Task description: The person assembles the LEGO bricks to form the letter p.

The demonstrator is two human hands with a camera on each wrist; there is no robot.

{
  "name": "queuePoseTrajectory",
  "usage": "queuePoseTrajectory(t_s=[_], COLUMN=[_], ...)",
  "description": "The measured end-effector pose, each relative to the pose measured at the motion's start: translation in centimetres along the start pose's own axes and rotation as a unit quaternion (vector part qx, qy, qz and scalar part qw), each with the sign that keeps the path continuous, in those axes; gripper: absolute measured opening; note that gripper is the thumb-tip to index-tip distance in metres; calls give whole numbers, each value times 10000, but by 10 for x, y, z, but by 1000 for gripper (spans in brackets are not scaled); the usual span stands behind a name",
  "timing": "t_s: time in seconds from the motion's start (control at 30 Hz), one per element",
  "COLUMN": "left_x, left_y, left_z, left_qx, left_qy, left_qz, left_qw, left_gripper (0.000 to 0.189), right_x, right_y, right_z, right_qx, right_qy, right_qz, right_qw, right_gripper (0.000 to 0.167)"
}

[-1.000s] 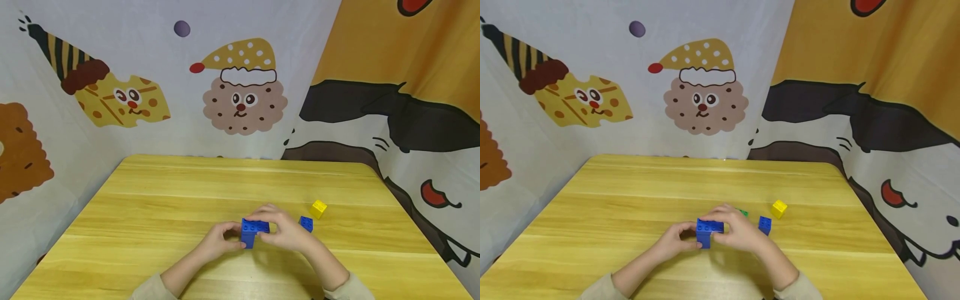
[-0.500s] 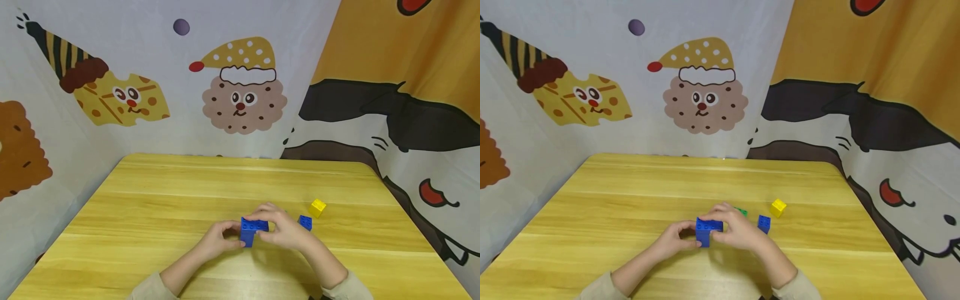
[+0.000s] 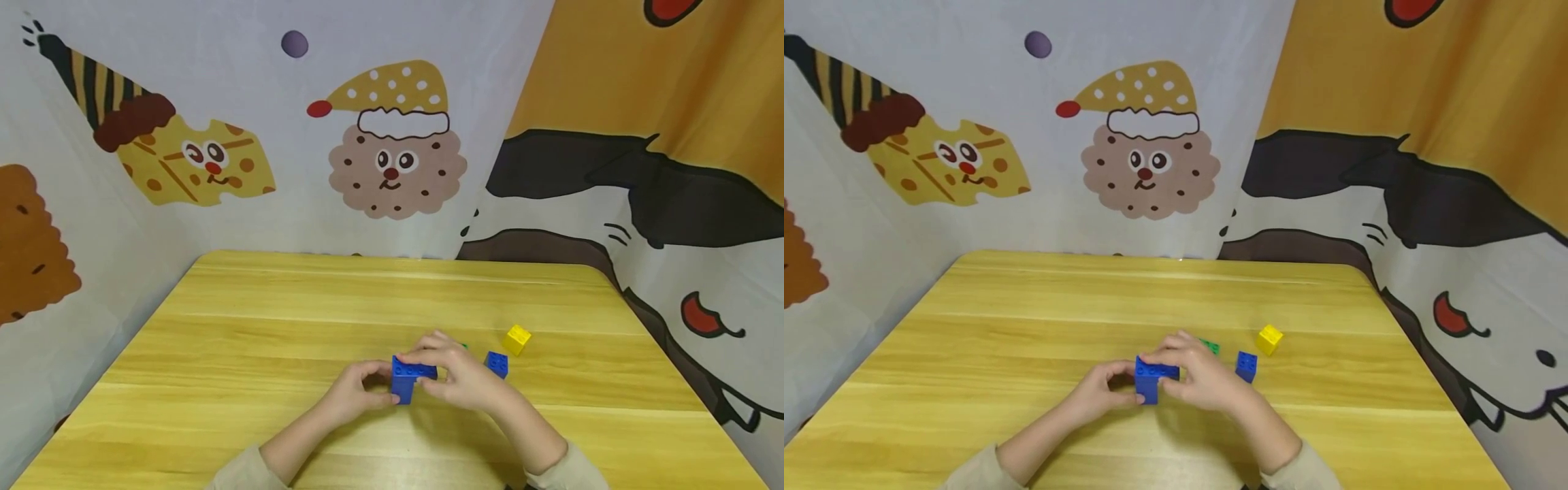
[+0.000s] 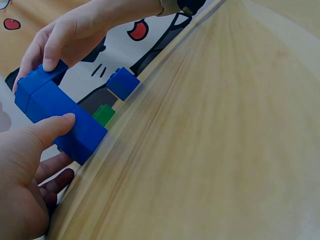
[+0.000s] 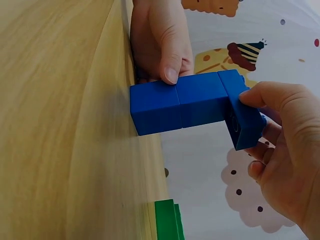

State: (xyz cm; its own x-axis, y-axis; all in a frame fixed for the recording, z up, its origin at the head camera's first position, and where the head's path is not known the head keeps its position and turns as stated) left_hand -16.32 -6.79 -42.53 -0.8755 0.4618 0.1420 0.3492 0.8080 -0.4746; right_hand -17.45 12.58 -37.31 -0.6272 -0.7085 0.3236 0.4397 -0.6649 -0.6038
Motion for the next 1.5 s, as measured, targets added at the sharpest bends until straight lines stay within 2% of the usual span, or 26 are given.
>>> queuePoseTrajectory(t_s=[0.2, 0.6, 0.63, 0.87, 1.0, 1.27, 1.33, 1.5], left_x=[-1, -1, -1, 6, 5, -2, -2, 2], left_y=[-2, -2, -1, 10, 9, 2, 2, 7], left_z=[-3, -4, -2, 33, 30, -1, -1, 18], left_qx=[-93, -151, -144, -10, 42, 80, 75, 57], left_qy=[2, 10, 0, -65, -142, -54, -71, -253], left_qz=[43, 34, 22, -8, -19, -81, -74, -53], left_qw=[9999, 9999, 9999, 10000, 9999, 9999, 9999, 9997], left_gripper=[33, 33, 33, 35, 35, 34, 35, 35], right_x=[-1, -5, -6, -14, -20, -29, -32, -40], right_y=[1, 0, 0, -1, -5, -15, -18, -27], right_z=[-2, -4, -4, -8, -9, -9, -10, -10], right_qx=[-43, -89, -74, 74, 35, -119, -138, -153], right_qy=[48, 422, 420, 358, 263, 87, 61, -113], right_qz=[-3, -171, -200, -368, -569, -907, -983, -1219], right_qw=[10000, 9989, 9989, 9987, 9980, 9958, 9950, 9924], right_gripper=[46, 45, 45, 45, 47, 50, 53, 52])
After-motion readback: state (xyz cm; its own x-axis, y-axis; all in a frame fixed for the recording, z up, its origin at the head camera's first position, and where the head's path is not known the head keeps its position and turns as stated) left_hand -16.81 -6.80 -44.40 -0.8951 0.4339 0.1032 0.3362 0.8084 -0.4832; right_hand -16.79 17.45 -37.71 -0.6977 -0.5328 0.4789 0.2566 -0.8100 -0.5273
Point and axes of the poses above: each hand's wrist, its own x-axis towards the middle knuckle, its own y-axis out of the palm, z = x × y, the point moved 3 cm from there along x, towards the middle knuckle, and after that the axes turned 11 degrees about x, right-handed, at the moved point
